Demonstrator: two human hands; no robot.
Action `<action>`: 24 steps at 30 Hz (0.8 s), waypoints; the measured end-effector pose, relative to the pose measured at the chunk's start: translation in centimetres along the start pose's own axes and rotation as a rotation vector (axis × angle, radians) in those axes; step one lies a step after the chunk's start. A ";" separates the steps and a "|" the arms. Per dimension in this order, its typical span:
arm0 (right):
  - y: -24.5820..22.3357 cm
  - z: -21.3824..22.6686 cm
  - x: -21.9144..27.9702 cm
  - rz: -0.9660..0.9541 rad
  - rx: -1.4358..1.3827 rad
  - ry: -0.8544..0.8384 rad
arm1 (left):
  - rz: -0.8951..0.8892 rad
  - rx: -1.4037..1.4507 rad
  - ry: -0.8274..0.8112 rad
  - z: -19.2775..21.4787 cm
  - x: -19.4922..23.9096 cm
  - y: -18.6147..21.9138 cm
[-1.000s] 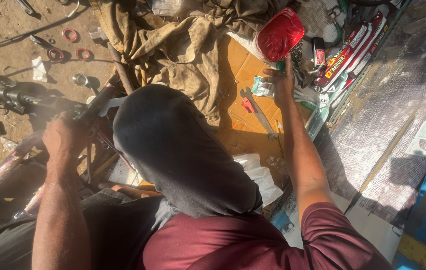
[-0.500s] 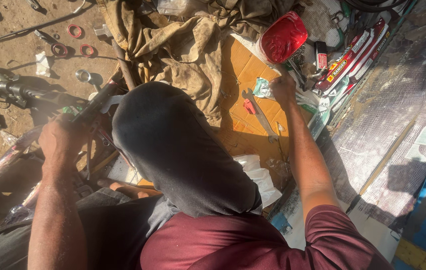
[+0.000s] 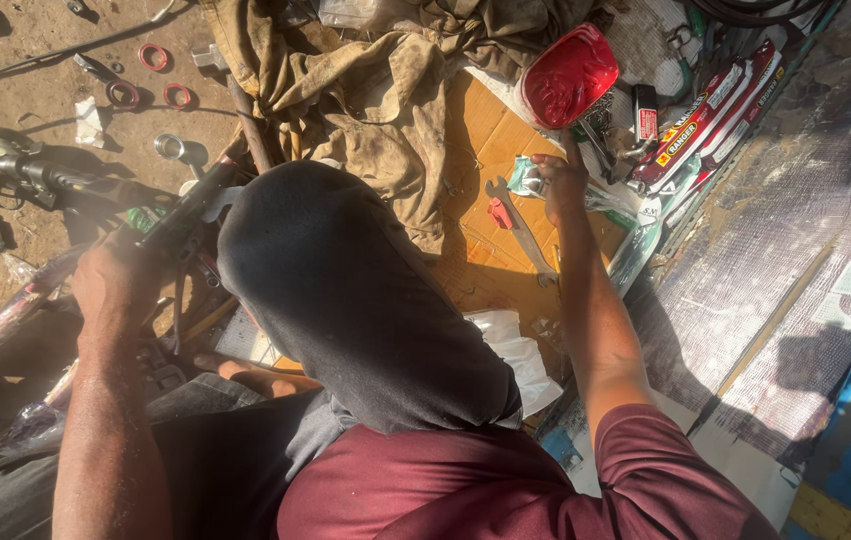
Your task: The person sits on the ground and uses a hammer and wrench to work on a bicycle fork. They then apply red grease to the fork's internal components and insert a bearing before reassembling the parts.
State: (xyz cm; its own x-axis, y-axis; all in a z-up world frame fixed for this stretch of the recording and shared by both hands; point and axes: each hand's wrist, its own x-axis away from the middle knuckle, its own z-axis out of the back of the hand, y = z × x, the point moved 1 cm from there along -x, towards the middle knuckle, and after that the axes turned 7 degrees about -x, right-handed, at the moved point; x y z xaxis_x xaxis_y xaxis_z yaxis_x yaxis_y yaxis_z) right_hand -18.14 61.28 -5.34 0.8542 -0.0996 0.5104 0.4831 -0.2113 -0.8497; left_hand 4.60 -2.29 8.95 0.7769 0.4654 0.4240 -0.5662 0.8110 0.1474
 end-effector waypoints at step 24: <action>7.8 -23.0 8.8 0.629 0.308 -0.405 | -0.596 1.320 0.414 19.7 4.7 33.0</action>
State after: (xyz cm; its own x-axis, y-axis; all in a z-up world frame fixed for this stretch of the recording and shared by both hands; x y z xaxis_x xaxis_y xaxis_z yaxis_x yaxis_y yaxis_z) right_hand -11.31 36.34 -4.47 0.9586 0.2615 -0.1130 -0.1305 0.0506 -0.9902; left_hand -15.84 19.68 33.38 0.8689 0.4394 -0.2276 0.1924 0.1238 0.9735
